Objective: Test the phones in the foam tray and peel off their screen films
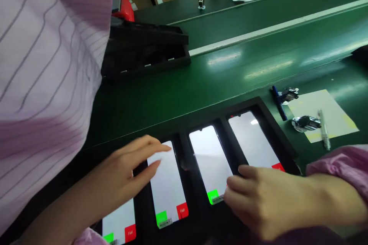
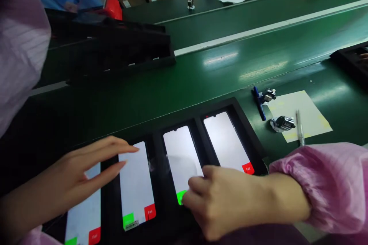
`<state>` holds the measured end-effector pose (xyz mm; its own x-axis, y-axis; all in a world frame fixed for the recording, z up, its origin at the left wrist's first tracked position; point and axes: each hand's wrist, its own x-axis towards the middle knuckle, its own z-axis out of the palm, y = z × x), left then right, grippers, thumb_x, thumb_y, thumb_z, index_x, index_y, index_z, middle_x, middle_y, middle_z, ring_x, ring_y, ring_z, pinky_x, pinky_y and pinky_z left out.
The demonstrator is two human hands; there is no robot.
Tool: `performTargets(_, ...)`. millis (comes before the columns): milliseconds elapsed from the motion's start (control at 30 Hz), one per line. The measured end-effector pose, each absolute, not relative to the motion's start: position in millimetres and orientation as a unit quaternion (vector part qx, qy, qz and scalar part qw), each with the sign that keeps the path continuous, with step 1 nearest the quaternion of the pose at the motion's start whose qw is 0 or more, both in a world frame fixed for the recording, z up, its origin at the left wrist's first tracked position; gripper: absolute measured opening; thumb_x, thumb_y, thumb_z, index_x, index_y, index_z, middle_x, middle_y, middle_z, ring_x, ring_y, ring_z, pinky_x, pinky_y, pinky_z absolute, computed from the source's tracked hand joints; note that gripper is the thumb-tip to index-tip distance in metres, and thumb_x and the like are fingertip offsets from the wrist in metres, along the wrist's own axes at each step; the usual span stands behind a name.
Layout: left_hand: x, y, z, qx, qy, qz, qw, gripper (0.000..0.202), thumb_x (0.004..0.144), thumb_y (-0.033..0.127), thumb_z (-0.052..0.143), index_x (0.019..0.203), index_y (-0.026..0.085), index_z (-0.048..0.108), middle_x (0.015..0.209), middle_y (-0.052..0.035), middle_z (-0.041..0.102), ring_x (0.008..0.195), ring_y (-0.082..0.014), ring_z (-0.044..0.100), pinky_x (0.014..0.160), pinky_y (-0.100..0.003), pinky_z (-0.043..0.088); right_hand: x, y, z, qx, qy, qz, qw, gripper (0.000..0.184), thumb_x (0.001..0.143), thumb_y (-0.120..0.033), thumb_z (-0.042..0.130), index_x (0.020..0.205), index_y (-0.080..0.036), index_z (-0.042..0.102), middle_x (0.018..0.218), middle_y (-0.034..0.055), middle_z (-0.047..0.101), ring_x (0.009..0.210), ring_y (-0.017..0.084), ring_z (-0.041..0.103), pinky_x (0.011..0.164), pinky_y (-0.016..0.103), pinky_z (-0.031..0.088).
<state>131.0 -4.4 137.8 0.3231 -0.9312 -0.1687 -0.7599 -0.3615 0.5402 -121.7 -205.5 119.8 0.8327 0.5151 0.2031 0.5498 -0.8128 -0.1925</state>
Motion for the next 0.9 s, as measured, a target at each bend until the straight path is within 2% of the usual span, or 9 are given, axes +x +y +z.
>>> performTargets(67,137.4,-3.3,134.7,0.832,-0.494,-0.214,0.135,0.042,0.086,0.055,0.045,0.098,0.032,0.079,0.091,-0.0016,0.07,0.059,-0.0139,0.061,0.054,-0.027,0.05,-107.6,-214.8,118.8,-0.954,-0.26,-0.026,0.148,0.022,0.085,-0.004,0.061,0.068,-0.018,0.057,0.073,0.0002,0.05,0.063,0.015,0.045,0.047,0.033,0.025)
performTargets(167,144.4,1.7,126.1,0.879,-0.434,-0.191,0.053,0.053,0.078,0.058,0.038,0.091,0.029,0.08,0.087,-0.0052,0.066,0.071,-0.021,0.062,0.065,-0.038,0.052,-82.4,-232.8,116.2,-0.948,-0.154,0.041,0.274,0.016,0.089,-0.003,0.058,0.085,-0.017,0.066,0.083,0.0009,0.06,0.066,0.012,0.052,0.053,0.027,0.034)
performTargets(300,144.4,4.8,115.4,0.893,-0.41,-0.177,0.053,0.06,0.075,0.059,0.036,0.095,0.025,0.081,0.091,-0.0087,0.063,0.085,-0.0254,0.059,0.074,-0.043,0.052,-57.9,-250.9,115.3,-0.901,-0.002,-0.024,0.433,0.006,0.093,-0.012,0.061,0.092,-0.016,0.066,0.084,0.0005,0.062,0.066,0.009,0.053,0.062,0.024,0.04)
performTargets(500,137.1,-0.5,115.8,0.892,-0.429,-0.123,0.072,0.055,0.075,0.058,0.038,0.085,0.024,0.08,0.087,-0.0091,0.062,0.082,-0.0253,0.056,0.076,-0.047,0.049,-57.4,-256.1,121.5,-0.86,0.084,-0.066,0.498,0.007,0.093,-0.021,0.061,0.089,-0.017,0.06,0.076,-0.0027,0.058,0.06,0.008,0.047,0.056,0.023,0.039)
performTargets(633,141.1,-3.0,109.8,0.869,-0.478,-0.067,0.109,0.047,0.08,0.054,0.041,0.076,0.025,0.078,0.081,-0.0069,0.063,0.077,-0.0231,0.057,0.074,-0.044,0.048,-63.1,-253.0,124.5,-0.856,0.099,-0.073,0.502,0.008,0.093,-0.023,0.06,0.088,-0.018,0.057,0.08,-0.0021,0.059,0.057,0.007,0.045,0.051,0.022,0.037)
performTargets(733,137.9,3.8,111.2,0.839,-0.524,-0.027,0.143,0.036,0.085,0.044,0.047,0.071,0.026,0.075,0.081,-0.0036,0.069,0.076,-0.0211,0.061,0.075,-0.042,0.049,-66.4,-248.4,126.6,-0.858,0.099,-0.079,0.498,0.01,0.093,-0.026,0.059,0.086,-0.019,0.054,0.08,-0.0022,0.059,0.054,0.006,0.043,0.049,0.022,0.036)
performTargets(833,113.2,26.1,126.8,0.794,-0.569,-0.076,0.2,0.021,0.087,0.031,0.053,0.077,0.027,0.071,0.077,0.0043,0.073,0.068,-0.0146,0.065,0.064,-0.029,0.05,-75.1,-239.8,131.5,-0.875,0.088,-0.033,0.475,0.01,0.095,-0.028,0.055,0.089,-0.021,0.053,0.072,-0.0047,0.058,0.046,0.006,0.04,0.046,0.023,0.033)
performTargets(900,86.0,47.9,139.7,0.762,-0.587,-0.146,0.231,0.016,0.087,0.02,0.054,0.082,0.027,0.068,0.074,0.008,0.072,0.066,-0.0105,0.066,0.058,-0.021,0.049,-85.2,-231.6,134.7,-0.887,0.049,0.06,0.455,0.01,0.099,-0.029,0.051,0.096,-0.022,0.057,0.063,-0.006,0.056,0.043,0.008,0.042,0.046,0.024,0.033)
